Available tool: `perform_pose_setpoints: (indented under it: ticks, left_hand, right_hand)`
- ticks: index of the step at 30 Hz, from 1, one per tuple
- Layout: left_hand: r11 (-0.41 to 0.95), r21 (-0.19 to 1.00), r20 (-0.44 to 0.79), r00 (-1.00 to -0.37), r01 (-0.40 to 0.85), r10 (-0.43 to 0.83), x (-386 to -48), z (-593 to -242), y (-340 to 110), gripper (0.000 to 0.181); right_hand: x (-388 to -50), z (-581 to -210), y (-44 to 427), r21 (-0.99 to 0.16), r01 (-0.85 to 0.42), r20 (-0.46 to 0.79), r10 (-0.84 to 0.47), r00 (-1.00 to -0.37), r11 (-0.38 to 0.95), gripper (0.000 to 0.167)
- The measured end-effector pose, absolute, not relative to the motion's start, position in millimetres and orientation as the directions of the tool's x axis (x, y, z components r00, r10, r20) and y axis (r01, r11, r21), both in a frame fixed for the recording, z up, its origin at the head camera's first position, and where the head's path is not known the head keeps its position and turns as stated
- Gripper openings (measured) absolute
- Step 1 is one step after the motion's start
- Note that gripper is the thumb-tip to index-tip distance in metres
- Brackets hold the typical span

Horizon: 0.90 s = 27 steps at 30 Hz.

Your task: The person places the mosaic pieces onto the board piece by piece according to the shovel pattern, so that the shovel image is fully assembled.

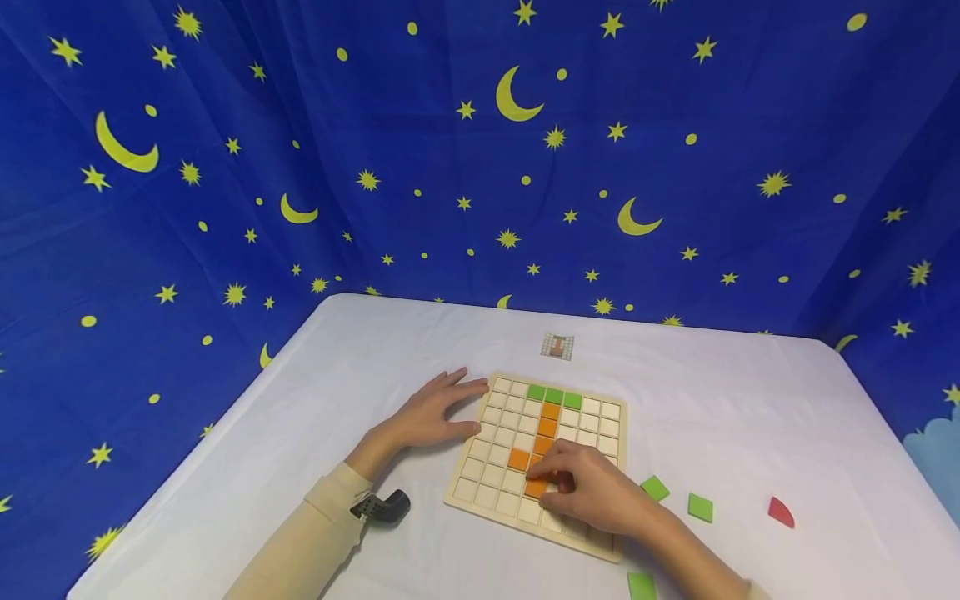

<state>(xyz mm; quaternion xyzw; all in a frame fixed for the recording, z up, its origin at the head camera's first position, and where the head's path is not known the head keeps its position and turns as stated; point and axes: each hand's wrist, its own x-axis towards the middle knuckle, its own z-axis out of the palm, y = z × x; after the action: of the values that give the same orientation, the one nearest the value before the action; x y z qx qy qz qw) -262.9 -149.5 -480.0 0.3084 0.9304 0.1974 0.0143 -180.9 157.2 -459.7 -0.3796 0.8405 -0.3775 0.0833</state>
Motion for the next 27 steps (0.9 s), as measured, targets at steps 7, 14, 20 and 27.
perform_pose_setpoints:
  ticks: [7, 14, 20, 27]
  left_hand:
    - [0.733, 0.379, 0.091, -0.811, 0.565, 0.578, -263.5, -479.8, -150.5, 0.069]
    - [0.728, 0.385, 0.093, -0.809, 0.567, 0.581, -263.1, -480.4, -150.5, 0.069]
    - [0.738, 0.379, 0.079, -0.815, 0.558, 0.575, -263.7, -481.0, -150.4, 0.069]
    - [0.738, 0.378, 0.083, -0.814, 0.559, 0.575, -264.2, -479.9, -150.4, 0.069]
  right_hand:
    - [-181.5, -461.4, 155.8, -0.688, -0.579, 0.15, -0.695, -0.704, 0.438, 0.024]
    - [-181.8, -462.1, 156.2, -0.684, -0.581, 0.152, -0.692, -0.706, 0.442, 0.026]
    - [-179.5, -459.2, 161.3, -0.704, -0.56, 0.14, -0.689, -0.712, 0.436, 0.027]
    - [-177.1, -456.0, 174.4, -0.738, -0.505, 0.123, -0.646, -0.753, 0.448, 0.027]
